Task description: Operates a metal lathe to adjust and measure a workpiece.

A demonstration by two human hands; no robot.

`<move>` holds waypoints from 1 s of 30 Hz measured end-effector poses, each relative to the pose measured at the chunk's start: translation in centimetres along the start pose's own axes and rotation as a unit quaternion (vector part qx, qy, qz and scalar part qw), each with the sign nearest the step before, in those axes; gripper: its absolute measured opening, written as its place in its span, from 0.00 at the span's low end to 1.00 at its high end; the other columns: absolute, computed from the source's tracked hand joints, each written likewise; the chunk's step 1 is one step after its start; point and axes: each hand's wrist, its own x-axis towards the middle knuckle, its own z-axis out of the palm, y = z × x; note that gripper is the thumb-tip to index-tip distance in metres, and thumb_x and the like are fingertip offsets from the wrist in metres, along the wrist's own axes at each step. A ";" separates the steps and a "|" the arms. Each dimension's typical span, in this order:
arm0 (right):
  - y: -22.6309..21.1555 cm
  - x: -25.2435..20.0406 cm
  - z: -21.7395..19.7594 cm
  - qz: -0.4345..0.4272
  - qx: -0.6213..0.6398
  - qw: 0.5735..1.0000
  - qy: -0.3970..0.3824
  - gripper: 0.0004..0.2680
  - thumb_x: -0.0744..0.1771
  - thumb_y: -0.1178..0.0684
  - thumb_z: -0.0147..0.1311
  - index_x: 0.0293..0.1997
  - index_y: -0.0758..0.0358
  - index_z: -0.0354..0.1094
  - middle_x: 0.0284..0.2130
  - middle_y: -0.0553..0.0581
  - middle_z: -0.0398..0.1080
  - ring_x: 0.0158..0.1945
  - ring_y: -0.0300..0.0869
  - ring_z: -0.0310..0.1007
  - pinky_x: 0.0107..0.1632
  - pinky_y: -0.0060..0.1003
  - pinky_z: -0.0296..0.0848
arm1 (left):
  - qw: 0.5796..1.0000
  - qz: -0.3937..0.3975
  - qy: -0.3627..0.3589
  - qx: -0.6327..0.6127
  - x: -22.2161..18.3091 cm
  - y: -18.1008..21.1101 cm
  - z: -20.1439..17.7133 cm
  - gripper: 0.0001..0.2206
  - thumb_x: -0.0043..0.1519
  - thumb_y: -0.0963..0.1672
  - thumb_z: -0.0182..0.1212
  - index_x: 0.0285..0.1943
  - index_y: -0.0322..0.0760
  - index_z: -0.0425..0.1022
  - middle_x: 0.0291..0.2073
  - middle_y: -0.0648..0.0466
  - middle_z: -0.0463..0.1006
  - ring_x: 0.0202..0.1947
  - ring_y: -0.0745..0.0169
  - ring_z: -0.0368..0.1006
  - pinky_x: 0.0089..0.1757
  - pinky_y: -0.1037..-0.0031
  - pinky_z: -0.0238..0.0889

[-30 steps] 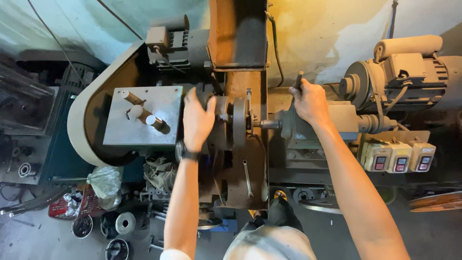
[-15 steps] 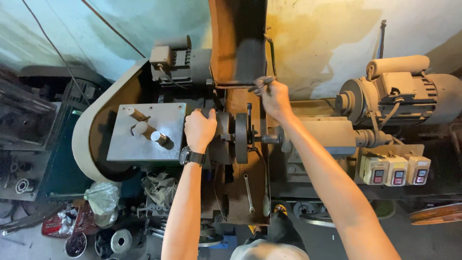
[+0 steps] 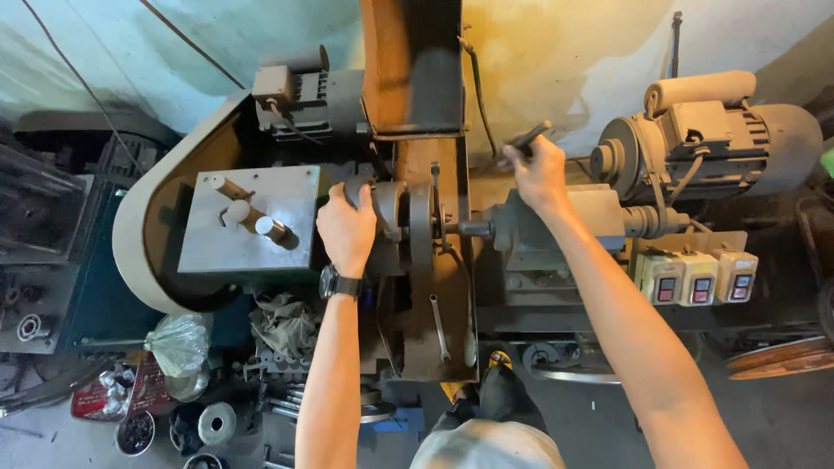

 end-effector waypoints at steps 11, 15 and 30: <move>-3.6 -1.9 0.2 -0.055 -0.123 0.990 -0.043 0.02 0.69 0.64 0.55 0.42 0.71 0.65 0.25 0.65 0.74 0.30 0.49 0.80 0.34 0.42 0.75 | 0.974 -0.061 0.036 -0.215 -19.5 -6.4 2.7 0.27 0.66 0.39 0.56 0.75 0.26 0.54 0.62 0.30 0.69 0.61 0.31 0.68 0.59 0.56 0.62; -3.0 -1.6 0.7 -0.059 -0.077 0.994 -0.046 0.03 0.69 0.63 0.52 0.43 0.71 0.63 0.28 0.64 0.75 0.30 0.50 0.81 0.34 0.43 0.77 | 0.983 0.018 0.080 -0.163 -17.8 -3.3 -0.7 0.30 0.63 0.39 0.59 0.74 0.23 0.52 0.68 0.30 0.61 0.68 0.32 0.59 0.66 0.56 0.52; -4.9 -1.7 -0.3 -0.032 -0.115 0.991 -0.059 0.03 0.69 0.61 0.56 0.44 0.69 0.67 0.27 0.65 0.75 0.31 0.51 0.80 0.34 0.45 0.74 | 0.983 0.007 0.039 -0.180 -6.2 0.7 -2.6 0.19 0.69 0.45 0.60 0.67 0.29 0.68 0.52 0.34 0.78 0.52 0.31 0.76 0.48 0.57 0.70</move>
